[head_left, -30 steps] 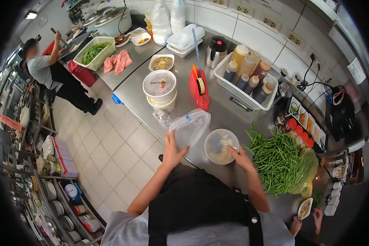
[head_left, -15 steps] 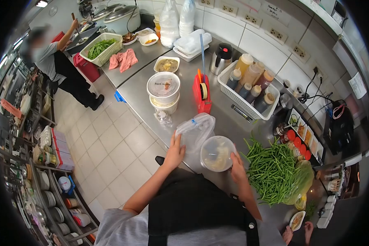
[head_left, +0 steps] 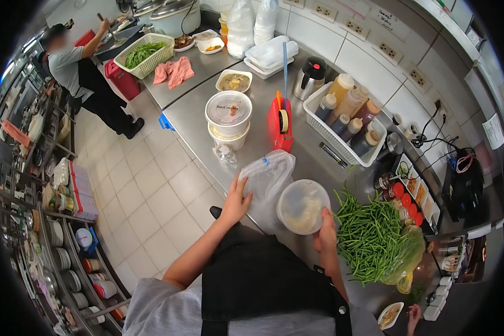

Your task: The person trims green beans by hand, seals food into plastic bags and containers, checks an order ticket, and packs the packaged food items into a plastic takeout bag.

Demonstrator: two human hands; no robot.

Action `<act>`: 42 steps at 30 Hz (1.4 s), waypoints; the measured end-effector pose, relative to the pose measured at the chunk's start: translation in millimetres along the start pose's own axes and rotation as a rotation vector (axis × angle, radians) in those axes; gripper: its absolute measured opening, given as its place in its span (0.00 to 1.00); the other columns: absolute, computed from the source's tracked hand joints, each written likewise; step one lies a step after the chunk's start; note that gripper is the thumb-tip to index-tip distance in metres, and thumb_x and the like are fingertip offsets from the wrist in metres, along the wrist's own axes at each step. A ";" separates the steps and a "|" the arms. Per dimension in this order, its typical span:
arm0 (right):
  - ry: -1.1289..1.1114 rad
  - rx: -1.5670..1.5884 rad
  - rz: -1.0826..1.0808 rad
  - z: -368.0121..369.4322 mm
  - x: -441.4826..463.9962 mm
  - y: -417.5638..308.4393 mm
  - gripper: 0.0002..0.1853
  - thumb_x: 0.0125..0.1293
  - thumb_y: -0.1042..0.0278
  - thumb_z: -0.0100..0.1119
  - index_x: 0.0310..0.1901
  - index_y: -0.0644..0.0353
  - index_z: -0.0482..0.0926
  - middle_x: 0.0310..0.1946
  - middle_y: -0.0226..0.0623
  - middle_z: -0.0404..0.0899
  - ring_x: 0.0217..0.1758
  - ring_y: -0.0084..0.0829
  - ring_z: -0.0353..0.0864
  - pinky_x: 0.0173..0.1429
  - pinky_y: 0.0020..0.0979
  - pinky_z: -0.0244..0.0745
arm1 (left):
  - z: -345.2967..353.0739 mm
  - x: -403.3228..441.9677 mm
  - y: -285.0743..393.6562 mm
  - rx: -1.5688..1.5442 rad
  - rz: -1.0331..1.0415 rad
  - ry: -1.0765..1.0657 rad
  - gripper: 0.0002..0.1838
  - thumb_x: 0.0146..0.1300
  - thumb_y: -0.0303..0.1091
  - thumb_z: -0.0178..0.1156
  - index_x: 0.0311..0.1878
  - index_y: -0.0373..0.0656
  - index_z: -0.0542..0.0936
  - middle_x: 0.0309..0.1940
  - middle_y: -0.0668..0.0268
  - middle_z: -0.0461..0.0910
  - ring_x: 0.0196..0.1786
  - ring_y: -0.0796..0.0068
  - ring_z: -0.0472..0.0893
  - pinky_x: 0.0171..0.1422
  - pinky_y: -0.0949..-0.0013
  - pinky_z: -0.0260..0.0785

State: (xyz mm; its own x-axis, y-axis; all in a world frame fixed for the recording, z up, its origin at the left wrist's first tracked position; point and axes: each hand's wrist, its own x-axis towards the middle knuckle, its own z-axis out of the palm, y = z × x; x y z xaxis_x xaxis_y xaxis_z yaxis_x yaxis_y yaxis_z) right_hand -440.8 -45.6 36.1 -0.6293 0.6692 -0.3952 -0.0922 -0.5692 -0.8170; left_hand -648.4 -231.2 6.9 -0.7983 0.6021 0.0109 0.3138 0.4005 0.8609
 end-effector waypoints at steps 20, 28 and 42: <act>-0.145 0.216 0.074 61.6 -3.0 -1.3 0.25 0.71 0.52 0.46 0.62 0.61 0.67 0.58 0.37 0.73 0.60 0.33 0.74 0.65 0.37 0.68 | 49.1 -8.2 -7.0 -0.510 -0.039 -0.541 0.23 0.63 0.27 0.59 0.62 0.36 0.71 0.61 0.55 0.73 0.62 0.64 0.72 0.68 0.64 0.62; -0.154 0.274 0.109 47.8 7.3 52.0 0.26 0.72 0.54 0.43 0.65 0.59 0.62 0.62 0.37 0.69 0.63 0.33 0.71 0.66 0.39 0.67 | 31.6 -20.0 -37.7 -0.965 -0.303 -0.622 0.24 0.67 0.30 0.55 0.66 0.40 0.68 0.58 0.64 0.74 0.57 0.74 0.74 0.65 0.68 0.64; -0.028 -0.257 -0.073 21.5 16.3 47.3 0.21 0.74 0.58 0.40 0.61 0.63 0.65 0.53 0.40 0.72 0.55 0.29 0.75 0.52 0.32 0.75 | 26.4 -21.3 -9.2 -0.518 -0.157 -0.363 0.34 0.59 0.15 0.52 0.71 0.41 0.62 0.64 0.61 0.59 0.41 0.76 0.80 0.37 0.76 0.77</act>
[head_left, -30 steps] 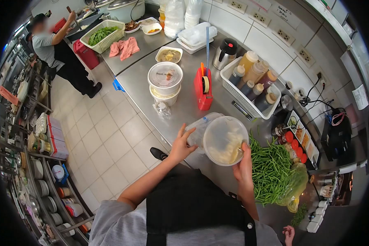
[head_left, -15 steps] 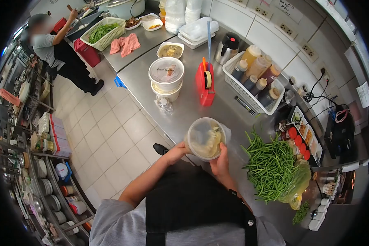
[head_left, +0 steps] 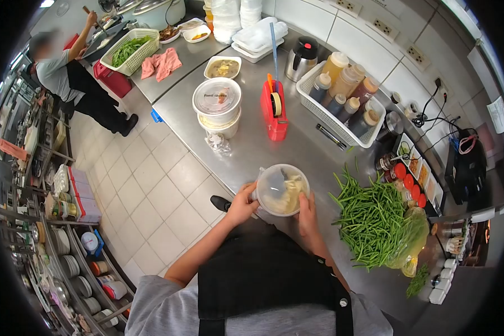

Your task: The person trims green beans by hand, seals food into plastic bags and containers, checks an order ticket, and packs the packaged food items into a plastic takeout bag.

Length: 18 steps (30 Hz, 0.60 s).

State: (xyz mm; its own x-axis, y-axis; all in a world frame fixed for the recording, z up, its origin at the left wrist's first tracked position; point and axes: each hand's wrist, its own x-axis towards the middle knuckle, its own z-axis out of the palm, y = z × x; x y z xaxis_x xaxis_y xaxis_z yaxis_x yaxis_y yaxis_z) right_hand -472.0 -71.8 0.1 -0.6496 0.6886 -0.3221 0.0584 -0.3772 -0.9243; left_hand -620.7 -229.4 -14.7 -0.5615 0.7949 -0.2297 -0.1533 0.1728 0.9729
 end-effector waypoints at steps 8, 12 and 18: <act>0.048 -0.451 0.221 -50.1 32.5 -9.5 0.17 0.73 0.58 0.47 0.48 0.66 0.75 0.28 0.39 0.80 0.33 0.26 0.82 0.25 0.28 0.78 | 11.6 -11.6 39.0 0.112 -0.044 0.166 0.27 0.60 0.19 0.45 0.66 0.35 0.67 0.59 0.53 0.67 0.40 0.68 0.81 0.38 0.70 0.78; -0.097 -0.687 -0.002 -61.2 41.4 27.6 0.09 0.69 0.69 0.53 0.45 0.65 0.75 0.28 0.39 0.80 0.30 0.24 0.81 0.26 0.27 0.78 | 16.8 -6.0 18.4 0.681 0.335 0.321 0.26 0.59 0.19 0.44 0.64 0.33 0.68 0.58 0.50 0.68 0.38 0.66 0.82 0.41 0.66 0.77; 0.118 -0.470 -0.040 -21.9 17.5 -6.0 0.05 0.64 0.79 0.55 0.41 0.65 0.75 0.31 0.37 0.82 0.29 0.23 0.81 0.26 0.27 0.74 | 20.8 -13.2 40.4 0.379 0.060 0.254 0.27 0.60 0.18 0.44 0.65 0.39 0.69 0.57 0.48 0.68 0.36 0.65 0.82 0.40 0.68 0.77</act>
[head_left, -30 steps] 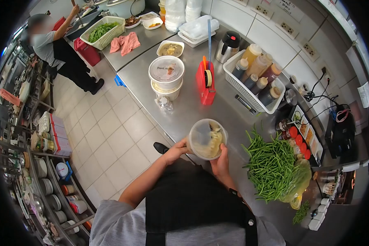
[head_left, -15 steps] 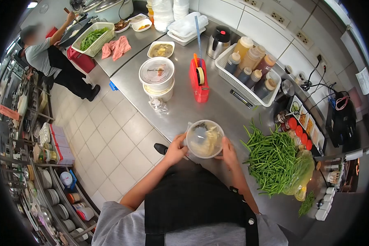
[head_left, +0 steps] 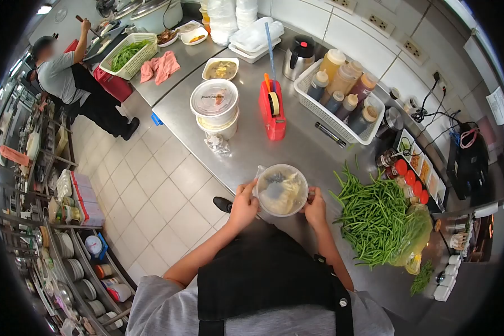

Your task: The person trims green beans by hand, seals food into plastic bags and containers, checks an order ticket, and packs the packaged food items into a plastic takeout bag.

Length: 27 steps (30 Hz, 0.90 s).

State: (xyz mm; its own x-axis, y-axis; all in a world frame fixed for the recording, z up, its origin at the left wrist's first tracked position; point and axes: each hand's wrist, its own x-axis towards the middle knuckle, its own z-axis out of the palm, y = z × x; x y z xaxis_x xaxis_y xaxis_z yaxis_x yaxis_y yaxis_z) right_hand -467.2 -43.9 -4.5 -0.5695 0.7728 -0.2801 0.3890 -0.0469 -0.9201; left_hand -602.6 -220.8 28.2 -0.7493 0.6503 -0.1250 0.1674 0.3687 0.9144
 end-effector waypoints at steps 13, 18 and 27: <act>-0.122 0.221 0.131 -31.5 9.0 -26.5 0.07 0.64 0.71 0.59 0.37 0.66 0.79 0.22 0.28 0.77 0.25 0.16 0.72 0.30 0.19 0.68 | 3.4 -7.0 -28.7 -0.433 -0.210 -0.164 0.33 0.63 0.22 0.49 0.72 0.50 0.57 0.30 0.61 0.77 0.34 0.75 0.80 0.40 0.70 0.75; 0.110 -0.413 -0.356 -8.4 -0.2 -57.5 0.05 0.58 0.72 0.61 0.33 0.62 0.77 0.23 0.37 0.80 0.24 0.35 0.80 0.30 0.34 0.73 | 4.5 -9.0 -17.1 -0.428 -0.243 0.034 0.22 0.61 0.23 0.54 0.59 0.36 0.66 0.30 0.61 0.77 0.31 0.74 0.81 0.37 0.71 0.76; 0.099 -0.806 -0.511 12.6 16.0 -47.2 0.08 0.55 0.68 0.62 0.35 0.59 0.75 0.26 0.40 0.78 0.25 0.44 0.78 0.33 0.44 0.73 | 0.3 6.5 -34.4 -0.528 -0.256 -0.119 0.13 0.59 0.27 0.59 0.46 0.36 0.71 0.25 0.66 0.75 0.28 0.77 0.77 0.34 0.73 0.71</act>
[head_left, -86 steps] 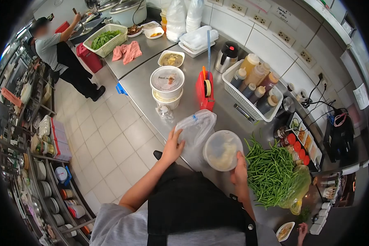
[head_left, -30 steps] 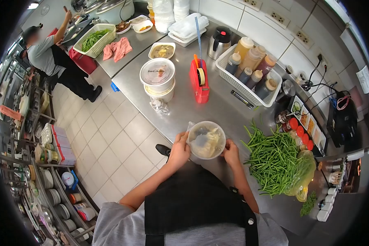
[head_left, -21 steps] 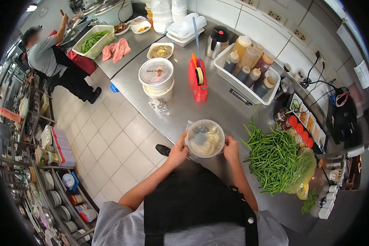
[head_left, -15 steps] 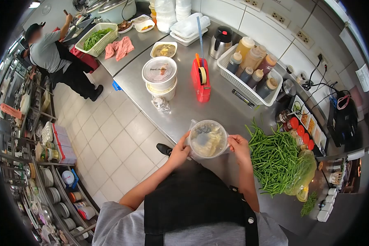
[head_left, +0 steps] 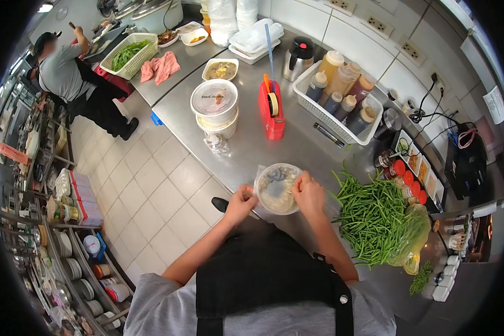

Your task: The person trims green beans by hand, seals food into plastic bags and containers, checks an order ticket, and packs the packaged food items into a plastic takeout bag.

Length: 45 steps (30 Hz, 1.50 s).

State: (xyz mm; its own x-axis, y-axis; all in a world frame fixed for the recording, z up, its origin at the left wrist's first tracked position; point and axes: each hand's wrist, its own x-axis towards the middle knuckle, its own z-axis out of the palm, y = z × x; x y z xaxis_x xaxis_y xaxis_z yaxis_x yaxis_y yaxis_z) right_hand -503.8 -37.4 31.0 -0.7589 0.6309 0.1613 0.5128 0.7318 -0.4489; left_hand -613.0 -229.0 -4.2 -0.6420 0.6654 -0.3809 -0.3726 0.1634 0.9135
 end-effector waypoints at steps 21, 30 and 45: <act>-0.039 0.630 0.283 -16.5 -9.0 29.4 0.10 0.56 0.69 0.66 0.36 0.63 0.77 0.28 0.31 0.76 0.27 0.25 0.74 0.30 0.30 0.68 | 40.1 -13.2 62.2 0.341 0.397 0.159 0.18 0.61 0.29 0.62 0.50 0.41 0.67 0.35 0.60 0.73 0.31 0.74 0.72 0.36 0.71 0.67; -0.118 0.827 0.354 -124.0 -9.0 -19.6 0.03 0.60 0.74 0.60 0.36 0.63 0.80 0.21 0.22 0.73 0.18 0.11 0.64 0.19 0.18 0.58 | 12.3 -40.5 77.4 0.697 0.675 0.103 0.08 0.60 0.28 0.62 0.43 0.42 0.81 0.22 0.58 0.76 0.23 0.66 0.79 0.28 0.66 0.69; -0.224 0.871 0.007 -146.1 7.3 -9.3 0.15 0.65 0.75 0.54 0.54 0.61 0.79 0.30 0.25 0.71 0.33 0.17 0.70 0.38 0.20 0.67 | -8.2 -7.9 61.9 0.277 0.165 0.025 0.18 0.69 0.45 0.54 0.46 0.36 0.76 0.30 0.63 0.77 0.34 0.76 0.78 0.37 0.70 0.73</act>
State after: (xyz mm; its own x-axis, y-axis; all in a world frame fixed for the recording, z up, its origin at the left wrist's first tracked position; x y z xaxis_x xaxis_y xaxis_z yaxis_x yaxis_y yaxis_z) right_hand -455.4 -1.9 164.7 -0.8638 0.5033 0.0218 0.1012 0.2159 -0.9712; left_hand -636.6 -230.2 54.1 -0.6959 0.6822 -0.2246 -0.0676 0.2491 0.9661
